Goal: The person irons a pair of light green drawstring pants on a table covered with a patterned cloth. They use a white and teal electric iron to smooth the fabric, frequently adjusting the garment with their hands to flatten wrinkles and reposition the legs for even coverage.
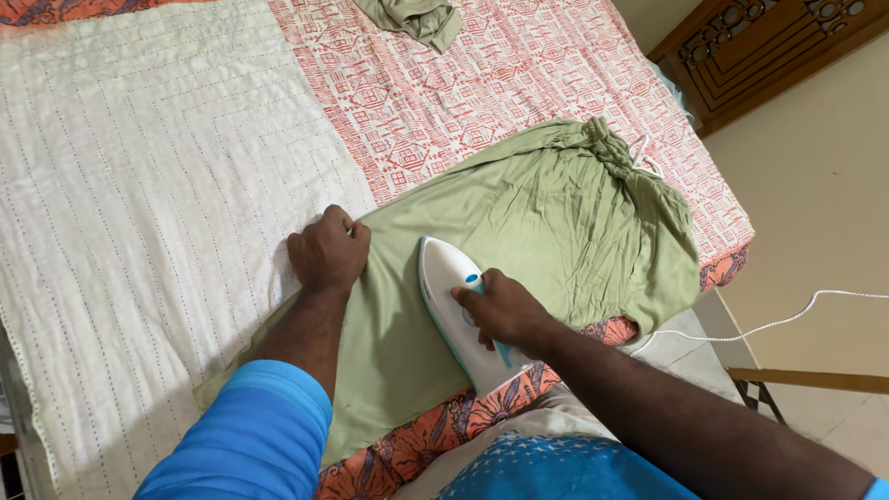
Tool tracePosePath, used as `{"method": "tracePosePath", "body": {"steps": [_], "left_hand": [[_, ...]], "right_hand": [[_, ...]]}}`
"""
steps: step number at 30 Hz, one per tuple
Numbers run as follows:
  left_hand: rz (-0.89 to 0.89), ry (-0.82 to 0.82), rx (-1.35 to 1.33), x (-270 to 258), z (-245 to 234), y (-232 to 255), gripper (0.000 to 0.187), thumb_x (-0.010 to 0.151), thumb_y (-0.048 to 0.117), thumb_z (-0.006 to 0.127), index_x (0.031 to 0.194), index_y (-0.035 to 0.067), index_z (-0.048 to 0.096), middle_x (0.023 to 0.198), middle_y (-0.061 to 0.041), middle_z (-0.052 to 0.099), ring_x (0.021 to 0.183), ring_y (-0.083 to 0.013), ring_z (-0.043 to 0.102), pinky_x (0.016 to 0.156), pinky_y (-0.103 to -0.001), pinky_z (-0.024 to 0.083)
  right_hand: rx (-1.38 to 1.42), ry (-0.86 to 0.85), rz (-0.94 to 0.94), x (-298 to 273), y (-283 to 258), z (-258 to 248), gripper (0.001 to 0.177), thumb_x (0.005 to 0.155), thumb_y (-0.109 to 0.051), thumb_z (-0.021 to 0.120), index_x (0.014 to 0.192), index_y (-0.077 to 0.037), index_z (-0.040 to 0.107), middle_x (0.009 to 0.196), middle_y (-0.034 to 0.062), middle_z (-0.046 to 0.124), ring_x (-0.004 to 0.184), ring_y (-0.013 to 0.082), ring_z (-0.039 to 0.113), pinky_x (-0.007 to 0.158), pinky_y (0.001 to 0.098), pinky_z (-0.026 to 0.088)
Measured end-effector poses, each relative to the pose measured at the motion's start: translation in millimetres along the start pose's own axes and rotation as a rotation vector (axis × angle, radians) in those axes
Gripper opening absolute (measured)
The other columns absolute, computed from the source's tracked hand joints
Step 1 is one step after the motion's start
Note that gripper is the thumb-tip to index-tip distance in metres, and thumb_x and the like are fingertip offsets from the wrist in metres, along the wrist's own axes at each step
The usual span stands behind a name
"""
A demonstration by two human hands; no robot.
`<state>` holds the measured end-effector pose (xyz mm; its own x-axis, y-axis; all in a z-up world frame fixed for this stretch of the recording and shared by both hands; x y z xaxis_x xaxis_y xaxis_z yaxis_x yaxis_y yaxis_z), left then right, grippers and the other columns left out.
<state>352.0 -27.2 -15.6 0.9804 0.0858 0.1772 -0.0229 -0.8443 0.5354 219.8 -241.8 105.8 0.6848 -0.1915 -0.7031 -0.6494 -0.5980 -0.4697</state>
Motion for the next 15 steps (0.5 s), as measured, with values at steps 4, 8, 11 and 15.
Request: {"method": "tracePosePath", "body": {"steps": [4,8,11,15], "left_hand": [[-0.04,0.014,-0.062,-0.5,1.1,-2.1,0.017,0.087,0.032,0.069,0.086,0.016,0.067,0.075,-0.009,0.074,0.072,-0.0349,0.069,0.078,-0.049,0.045],[-0.079,0.005,-0.091,-0.2,1.6,-3.1,0.017,0.087,0.032,0.07,0.087,0.016,0.068,0.075,-0.009,0.074,0.074,-0.0346,0.069,0.082,-0.049,0.044],[-0.09,0.003,-0.145,0.6,2.8,-6.1,0.017,0.087,0.032,0.07,0.086,0.015,0.068,0.076,-0.007,0.074,0.073,-0.0336,0.069,0.083,-0.049,0.044],[-0.095,-0.002,-0.236,-2.6,4.4,-12.4,0.022,0.09,0.034,0.071,0.087,0.013,0.066,0.076,-0.007,0.074,0.072,-0.0325,0.069,0.086,-0.047,0.044]], "right_hand": [[-0.052,0.063,0.003,23.7,-11.4,-7.2,0.051,0.098,-0.042,0.059,0.112,0.006,0.05,0.082,0.0182,0.069,0.057,0.0239,0.066,0.051,0.0381,0.055],[0.1,0.098,-0.039,45.9,-16.7,-18.3,0.056,0.099,-0.043,0.059,0.114,0.009,0.048,0.084,0.0192,0.067,0.06,0.0233,0.066,0.05,0.0398,0.055],[0.064,0.126,0.02,40.6,4.8,-20.0,0.057,0.099,-0.045,0.058,0.114,0.008,0.047,0.084,0.019,0.067,0.06,0.0239,0.065,0.051,0.0399,0.056],[0.081,0.125,0.054,54.8,15.4,-41.3,0.056,0.1,-0.045,0.056,0.114,0.008,0.046,0.079,0.0192,0.066,0.056,0.0246,0.062,0.052,0.04,0.057]]}}
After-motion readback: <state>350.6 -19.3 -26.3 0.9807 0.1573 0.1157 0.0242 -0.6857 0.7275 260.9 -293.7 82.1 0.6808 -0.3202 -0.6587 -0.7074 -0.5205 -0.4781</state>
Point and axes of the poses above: each hand's wrist, its own x-axis towards the middle knuckle, its own z-axis out of the palm, y = z × x, the point moved 4 cm from there along x, towards the middle knuckle
